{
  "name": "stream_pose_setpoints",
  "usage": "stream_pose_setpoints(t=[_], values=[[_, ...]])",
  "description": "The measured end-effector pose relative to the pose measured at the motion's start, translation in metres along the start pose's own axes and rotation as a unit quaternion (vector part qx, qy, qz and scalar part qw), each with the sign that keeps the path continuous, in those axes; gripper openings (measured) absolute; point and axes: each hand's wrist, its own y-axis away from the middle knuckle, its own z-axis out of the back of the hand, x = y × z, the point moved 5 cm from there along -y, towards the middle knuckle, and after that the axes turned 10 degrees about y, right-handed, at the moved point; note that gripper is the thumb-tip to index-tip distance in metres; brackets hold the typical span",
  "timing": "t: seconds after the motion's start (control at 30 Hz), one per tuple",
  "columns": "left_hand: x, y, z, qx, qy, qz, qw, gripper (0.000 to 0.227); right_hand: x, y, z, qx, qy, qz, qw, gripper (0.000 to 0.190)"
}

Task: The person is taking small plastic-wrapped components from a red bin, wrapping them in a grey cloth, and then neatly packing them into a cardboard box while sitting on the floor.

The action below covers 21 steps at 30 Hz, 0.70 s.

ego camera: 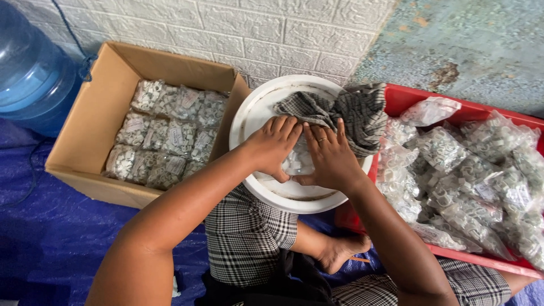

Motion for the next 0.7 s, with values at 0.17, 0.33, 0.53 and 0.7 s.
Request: stream_pose_setpoints(t=[0.17, 0.33, 0.53, 0.7], values=[[0.01, 0.031, 0.013, -0.079, -0.085, -0.011, 0.993, 0.113, 0.021, -0.017, 0.023, -0.036, 0.008, 0.008, 0.999, 0.112], [0.035, 0.056, 0.003, -0.162, -0.143, -0.004, 0.976, 0.111, 0.053, -0.043, 0.028, -0.056, 0.029, 0.042, 0.997, 0.119], [0.044, 0.051, -0.009, -0.15, -0.038, -0.015, 0.988, 0.111, 0.055, -0.048, 0.017, -0.001, 0.012, 0.029, 1.0, 0.124], [0.046, 0.035, -0.019, -0.159, -0.041, -0.033, 0.986, 0.116, 0.053, -0.046, 0.008, 0.013, 0.012, 0.003, 1.0, 0.128]])
